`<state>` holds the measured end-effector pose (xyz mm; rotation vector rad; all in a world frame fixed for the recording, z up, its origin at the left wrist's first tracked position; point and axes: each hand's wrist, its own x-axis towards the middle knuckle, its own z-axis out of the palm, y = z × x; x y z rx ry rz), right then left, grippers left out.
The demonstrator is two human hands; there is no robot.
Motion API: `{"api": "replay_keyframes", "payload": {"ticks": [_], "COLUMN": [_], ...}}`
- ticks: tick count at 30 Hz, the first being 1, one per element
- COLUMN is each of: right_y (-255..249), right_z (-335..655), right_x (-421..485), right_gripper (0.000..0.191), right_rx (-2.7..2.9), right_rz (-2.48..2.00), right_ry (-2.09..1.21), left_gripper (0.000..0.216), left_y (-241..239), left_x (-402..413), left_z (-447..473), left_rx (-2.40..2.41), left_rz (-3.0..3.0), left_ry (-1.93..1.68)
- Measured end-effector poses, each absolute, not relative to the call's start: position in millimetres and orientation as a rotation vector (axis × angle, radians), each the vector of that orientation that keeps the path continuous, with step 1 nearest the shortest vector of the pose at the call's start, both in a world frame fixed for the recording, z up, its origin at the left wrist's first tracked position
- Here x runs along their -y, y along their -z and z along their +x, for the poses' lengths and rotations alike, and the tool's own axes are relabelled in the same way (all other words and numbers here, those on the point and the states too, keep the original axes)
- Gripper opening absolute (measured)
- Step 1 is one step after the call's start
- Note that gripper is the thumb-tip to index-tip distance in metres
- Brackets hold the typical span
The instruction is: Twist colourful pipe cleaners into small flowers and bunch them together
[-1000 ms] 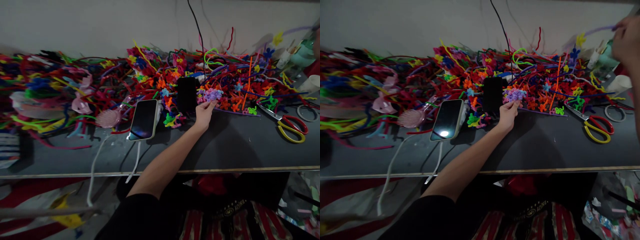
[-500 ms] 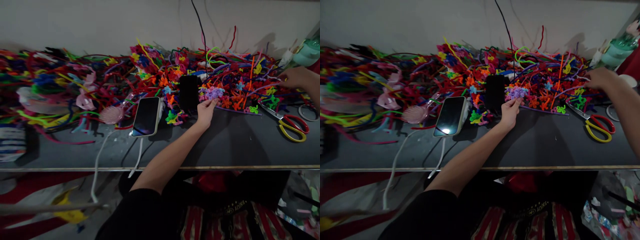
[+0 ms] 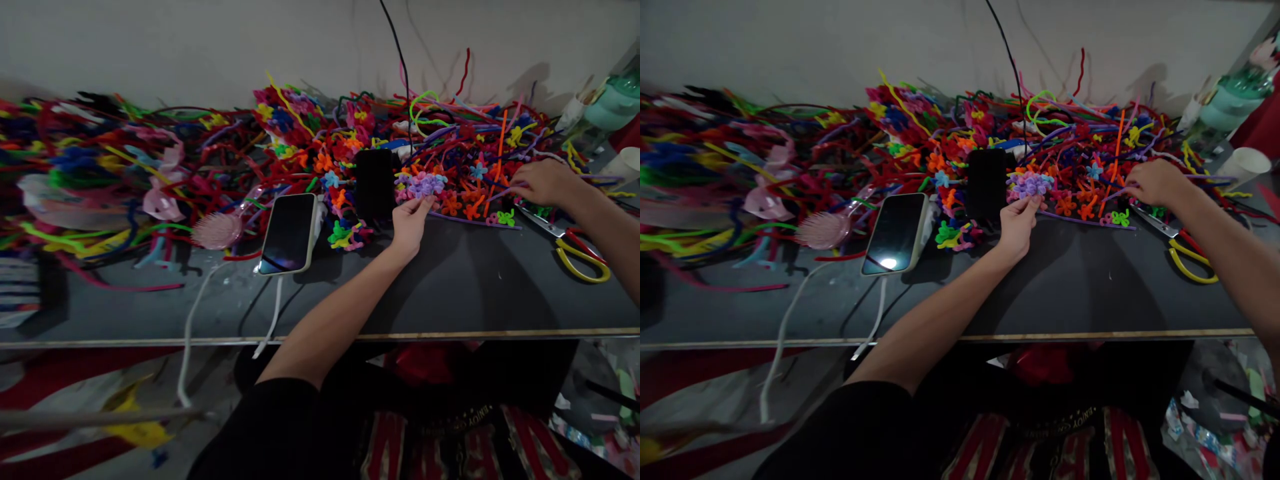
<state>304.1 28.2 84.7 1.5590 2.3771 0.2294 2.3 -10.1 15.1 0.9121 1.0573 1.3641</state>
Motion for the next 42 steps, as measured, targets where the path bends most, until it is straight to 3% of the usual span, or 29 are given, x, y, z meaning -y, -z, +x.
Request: {"api": "replay_keyframes", "payload": {"ticks": [10, 14, 18, 21, 24, 28, 35, 42], "right_y": [-101, -110, -136, -150, -136, -80, -37, -35], "right_z": [230, 201, 194, 200, 194, 163, 143, 148], "right_x": [37, 51, 57, 59, 57, 50, 40, 35], "right_gripper": [0.045, 0.040, 0.034, 0.033, 0.032, 0.036, 0.033, 0.036], "right_rx": [-2.413, -2.490, -2.021, -2.166, -2.680, -2.879, -3.008, -2.855], "right_rz": [2.256, 2.155, 2.256, 2.347, 2.309, 2.312, 2.568, 2.653], "right_ry": [-0.212, 0.000, -0.194, -0.224, 0.178, 0.870, 1.100, 1.786], "left_gripper": [0.034, 0.035, 0.029, 0.025, 0.022, 0.027, 0.027, 0.026], "left_y": [-16, -19, -23, -23, -21, -22, -18, -5], "left_x": [12, 16, 20, 19, 19, 21, 22, 14], "left_z": [5, 6, 5, 4, 5, 7, 10, 8], "left_rx": [-0.979, -0.966, -0.993, -1.005, -0.958, -0.872, -0.744, -0.657], "left_rz": [0.824, 0.809, 0.797, 0.769, 0.742, 0.696, 0.745, 1.135], "left_ry": [-1.305, -1.279, -1.258, -1.254, -1.268, -1.277, -1.247, -1.262]}}
